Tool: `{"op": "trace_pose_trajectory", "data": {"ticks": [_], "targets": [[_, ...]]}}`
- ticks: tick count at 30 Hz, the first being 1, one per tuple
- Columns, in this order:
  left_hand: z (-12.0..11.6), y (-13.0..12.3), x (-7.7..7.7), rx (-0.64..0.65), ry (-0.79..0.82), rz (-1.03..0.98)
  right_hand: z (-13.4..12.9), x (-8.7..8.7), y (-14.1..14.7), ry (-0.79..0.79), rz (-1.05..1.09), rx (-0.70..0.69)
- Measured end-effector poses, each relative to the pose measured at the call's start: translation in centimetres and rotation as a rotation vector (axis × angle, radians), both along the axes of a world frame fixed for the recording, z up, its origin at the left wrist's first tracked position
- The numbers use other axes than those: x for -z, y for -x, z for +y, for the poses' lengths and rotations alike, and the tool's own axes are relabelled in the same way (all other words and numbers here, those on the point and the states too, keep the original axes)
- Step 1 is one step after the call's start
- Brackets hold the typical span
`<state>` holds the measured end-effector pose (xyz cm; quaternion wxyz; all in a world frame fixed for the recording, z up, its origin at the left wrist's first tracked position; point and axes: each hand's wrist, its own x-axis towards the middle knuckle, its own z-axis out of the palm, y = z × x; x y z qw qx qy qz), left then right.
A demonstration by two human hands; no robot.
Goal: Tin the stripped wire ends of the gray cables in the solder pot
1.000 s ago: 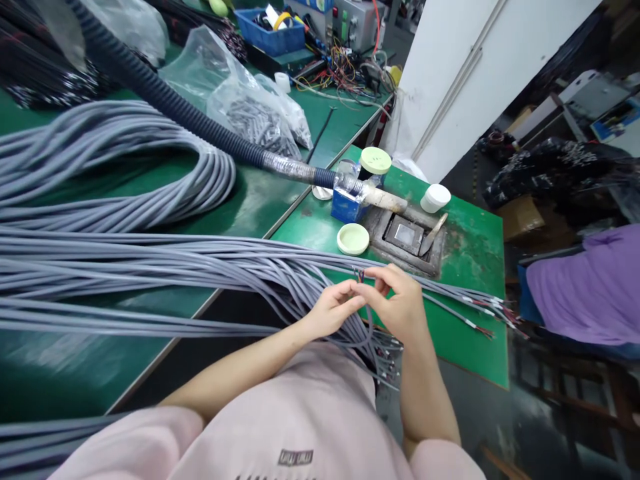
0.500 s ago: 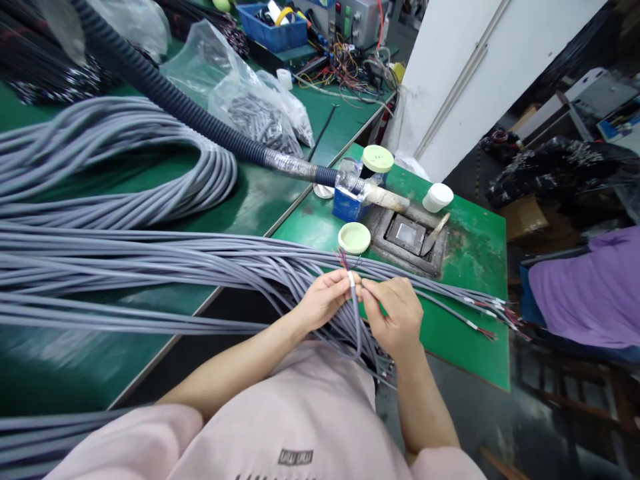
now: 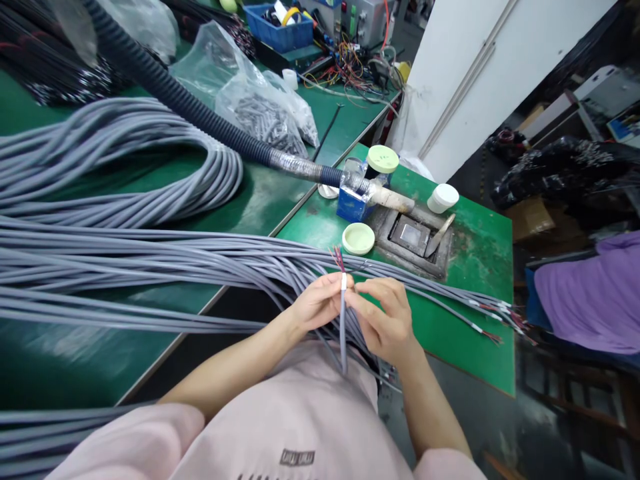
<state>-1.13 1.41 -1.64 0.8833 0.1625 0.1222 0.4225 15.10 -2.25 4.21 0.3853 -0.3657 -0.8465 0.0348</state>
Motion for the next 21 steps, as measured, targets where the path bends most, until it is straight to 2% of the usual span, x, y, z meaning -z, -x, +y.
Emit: {"op": "trace_pose_trajectory", "data": {"ticks": [6,10,15,21], "targets": [[-0.5,-0.2,0.9,0.084,-0.140,0.065,1.4,-1.3,0.2,0.069,0.123,0.111],[-0.9,-0.4,1.3,0.112,-0.207,0.141,2.2,-2.4,0.5,0.195,0.204,0.187],[-1.0,-0.5,1.6,0.123,-0.312,0.223,2.5,-3.0,0.8,0.321,0.161,0.253],[-1.1,-0.6,1.4,0.127,-0.336,0.271,2.5,-3.0,0.9,0.346,0.120,0.250]]}}
